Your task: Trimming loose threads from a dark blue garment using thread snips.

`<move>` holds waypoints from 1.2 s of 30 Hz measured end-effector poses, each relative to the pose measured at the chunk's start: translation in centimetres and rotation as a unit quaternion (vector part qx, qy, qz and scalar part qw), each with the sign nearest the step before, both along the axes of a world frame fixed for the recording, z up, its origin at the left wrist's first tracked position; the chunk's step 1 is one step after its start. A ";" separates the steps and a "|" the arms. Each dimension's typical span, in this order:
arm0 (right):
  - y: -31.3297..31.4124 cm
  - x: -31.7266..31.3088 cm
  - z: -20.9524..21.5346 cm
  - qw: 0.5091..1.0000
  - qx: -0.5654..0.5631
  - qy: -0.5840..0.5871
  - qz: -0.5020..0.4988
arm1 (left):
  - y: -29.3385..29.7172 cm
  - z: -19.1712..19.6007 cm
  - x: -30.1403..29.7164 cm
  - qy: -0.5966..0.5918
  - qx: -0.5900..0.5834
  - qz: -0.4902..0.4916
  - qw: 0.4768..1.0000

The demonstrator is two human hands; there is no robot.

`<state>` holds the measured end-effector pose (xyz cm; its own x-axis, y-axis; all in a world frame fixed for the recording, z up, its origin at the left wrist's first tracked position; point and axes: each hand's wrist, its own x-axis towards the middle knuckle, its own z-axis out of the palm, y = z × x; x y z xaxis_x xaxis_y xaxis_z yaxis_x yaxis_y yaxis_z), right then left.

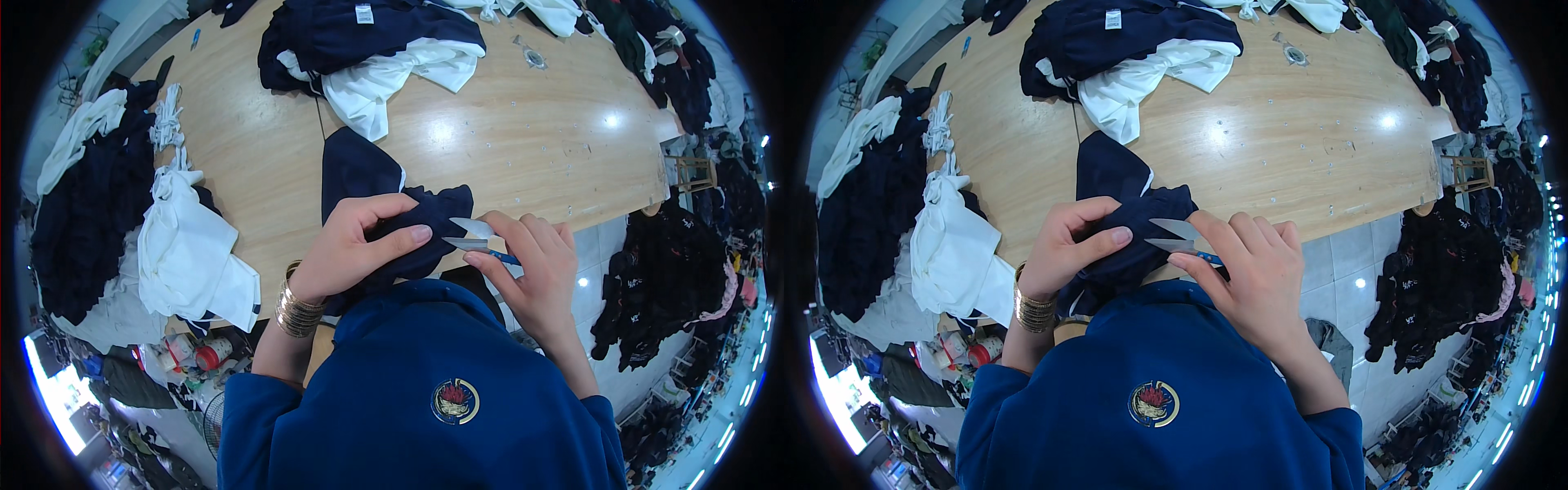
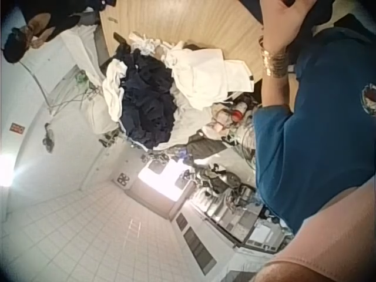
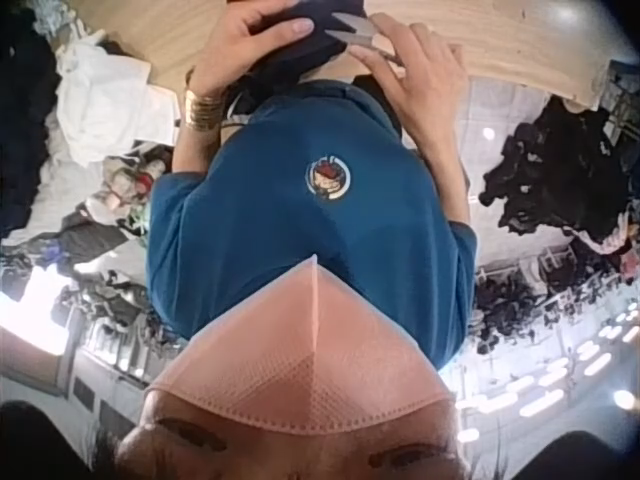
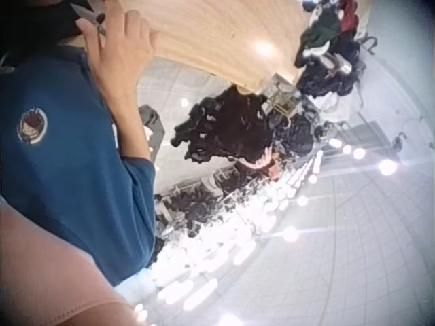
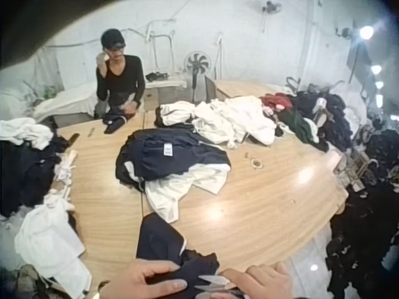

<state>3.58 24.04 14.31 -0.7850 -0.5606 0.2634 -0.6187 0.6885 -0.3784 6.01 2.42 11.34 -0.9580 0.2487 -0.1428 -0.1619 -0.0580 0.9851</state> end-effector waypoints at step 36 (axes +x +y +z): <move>0.1 -0.6 0.6 0.998 -0.022 -0.008 0.058 | -0.3 -0.1 0.1 -0.001 0.018 -0.018 1.000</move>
<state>2.95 24.16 14.88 -0.7200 -0.6358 0.2781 -0.6868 0.5956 -0.4167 6.16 2.12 11.23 -0.9480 0.2884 -0.1349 -0.1663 -0.0870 0.9822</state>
